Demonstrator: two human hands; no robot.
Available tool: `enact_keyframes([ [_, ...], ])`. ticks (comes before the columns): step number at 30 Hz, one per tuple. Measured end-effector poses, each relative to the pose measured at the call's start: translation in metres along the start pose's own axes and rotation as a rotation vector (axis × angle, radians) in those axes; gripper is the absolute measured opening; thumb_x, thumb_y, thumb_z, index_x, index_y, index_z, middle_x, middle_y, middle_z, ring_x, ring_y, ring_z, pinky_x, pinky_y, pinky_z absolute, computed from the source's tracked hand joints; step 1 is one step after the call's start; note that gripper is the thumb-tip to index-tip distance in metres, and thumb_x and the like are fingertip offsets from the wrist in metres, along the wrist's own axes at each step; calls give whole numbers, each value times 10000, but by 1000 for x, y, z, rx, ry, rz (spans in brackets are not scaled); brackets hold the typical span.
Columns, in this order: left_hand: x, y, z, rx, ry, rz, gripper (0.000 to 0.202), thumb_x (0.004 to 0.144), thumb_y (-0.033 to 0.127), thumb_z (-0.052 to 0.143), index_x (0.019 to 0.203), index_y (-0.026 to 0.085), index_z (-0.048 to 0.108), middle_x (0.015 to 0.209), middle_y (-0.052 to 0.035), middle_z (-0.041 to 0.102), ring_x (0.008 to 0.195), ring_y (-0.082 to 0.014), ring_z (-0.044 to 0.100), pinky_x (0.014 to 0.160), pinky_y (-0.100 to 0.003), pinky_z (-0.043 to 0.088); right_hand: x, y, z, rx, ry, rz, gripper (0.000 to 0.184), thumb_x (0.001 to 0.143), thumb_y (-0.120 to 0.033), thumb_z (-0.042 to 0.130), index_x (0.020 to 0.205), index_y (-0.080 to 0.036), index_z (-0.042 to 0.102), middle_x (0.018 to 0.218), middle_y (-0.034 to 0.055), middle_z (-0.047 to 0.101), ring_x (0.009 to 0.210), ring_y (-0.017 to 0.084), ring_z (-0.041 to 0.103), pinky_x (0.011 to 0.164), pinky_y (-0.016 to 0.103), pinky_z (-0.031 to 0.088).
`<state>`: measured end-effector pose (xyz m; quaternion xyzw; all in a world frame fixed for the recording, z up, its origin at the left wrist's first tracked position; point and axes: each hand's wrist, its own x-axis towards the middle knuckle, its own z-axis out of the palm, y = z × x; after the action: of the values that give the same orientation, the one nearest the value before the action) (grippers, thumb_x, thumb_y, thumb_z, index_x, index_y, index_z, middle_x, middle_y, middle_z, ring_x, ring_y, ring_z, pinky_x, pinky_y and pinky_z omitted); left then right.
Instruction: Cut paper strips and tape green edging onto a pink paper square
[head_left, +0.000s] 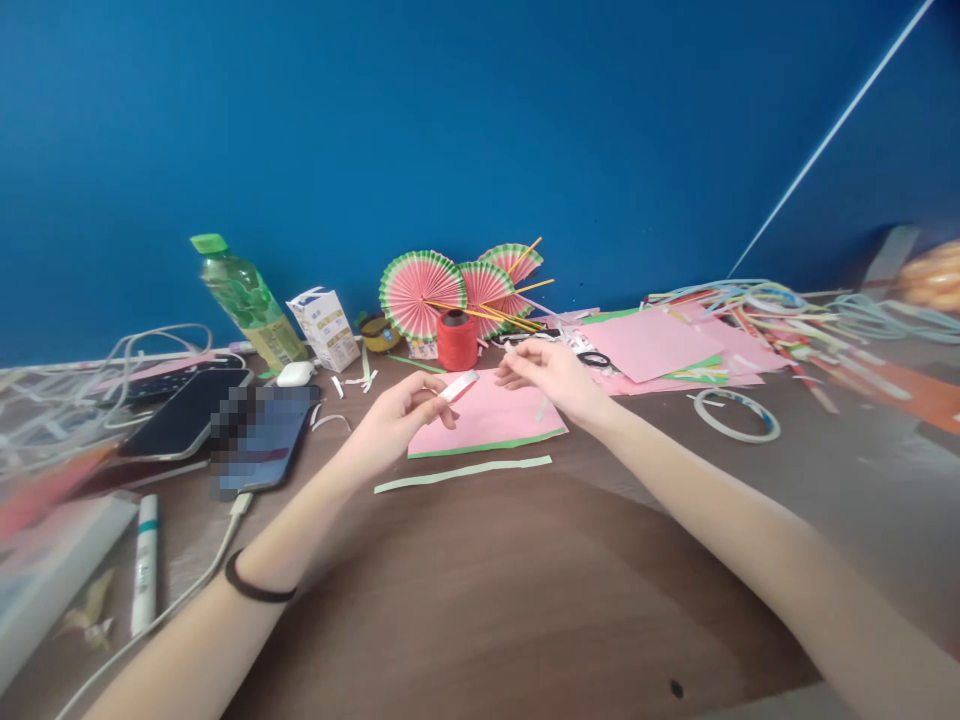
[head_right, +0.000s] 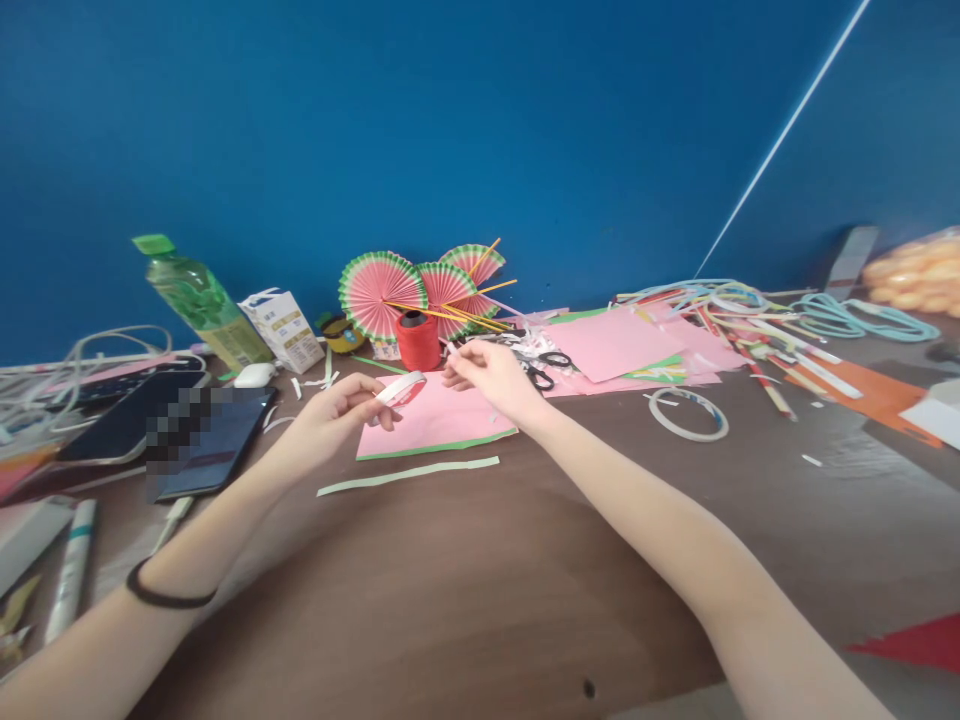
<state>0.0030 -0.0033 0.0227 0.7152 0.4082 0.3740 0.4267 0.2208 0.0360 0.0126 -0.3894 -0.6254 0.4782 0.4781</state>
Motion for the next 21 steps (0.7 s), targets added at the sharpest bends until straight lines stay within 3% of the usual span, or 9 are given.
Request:
enact_keyframes([
  [3,1,1,-1,-98,60,-57,210,812,347,509,902,160,541,626,3,624,600,-138,586,650,-293,441,11,3,-24,-197,175,2,227,757,-365,583,751,-139,563,743,69,653,664,146,630,662,296,511],
  [6,2,2,-3,-303,70,-122,235,816,340,483,905,141,569,689,-26,649,563,-127,573,630,-296,458,18,10,-50,-487,294,13,235,791,-339,505,794,-131,615,811,86,667,721,173,619,648,284,473],
  [8,3,2,-4,-415,57,-156,246,811,294,475,955,127,585,795,-63,676,605,-135,591,668,-314,470,19,16,-65,-732,313,43,249,794,-312,481,782,-123,643,800,88,672,747,204,607,664,296,444],
  [11,3,1,-3,-460,11,-168,326,753,181,528,1073,128,565,968,-95,674,748,-166,627,777,-342,460,17,23,-79,-866,328,118,267,797,-228,433,884,-108,655,865,118,669,734,219,601,673,313,425],
  [15,2,-2,-1,-454,-93,-140,530,708,112,588,1220,175,467,1112,-110,630,971,-213,605,907,-378,401,16,23,-75,-901,348,93,377,752,-131,435,1094,-115,592,1082,154,607,840,240,593,745,352,433],
  [18,1,-3,0,-436,-143,-113,560,735,127,571,1269,196,418,1153,-120,608,1086,-242,550,948,-411,367,16,14,-58,-857,281,-20,334,742,-114,437,1010,-129,635,1100,122,592,972,231,556,860,368,414],
  [21,0,-3,2,-398,-184,-108,640,733,127,567,1328,207,345,1211,-138,569,1163,-262,490,955,-428,357,13,3,-35,-675,135,-86,280,761,-140,448,963,-150,642,1035,84,630,943,197,573,860,355,433],
])
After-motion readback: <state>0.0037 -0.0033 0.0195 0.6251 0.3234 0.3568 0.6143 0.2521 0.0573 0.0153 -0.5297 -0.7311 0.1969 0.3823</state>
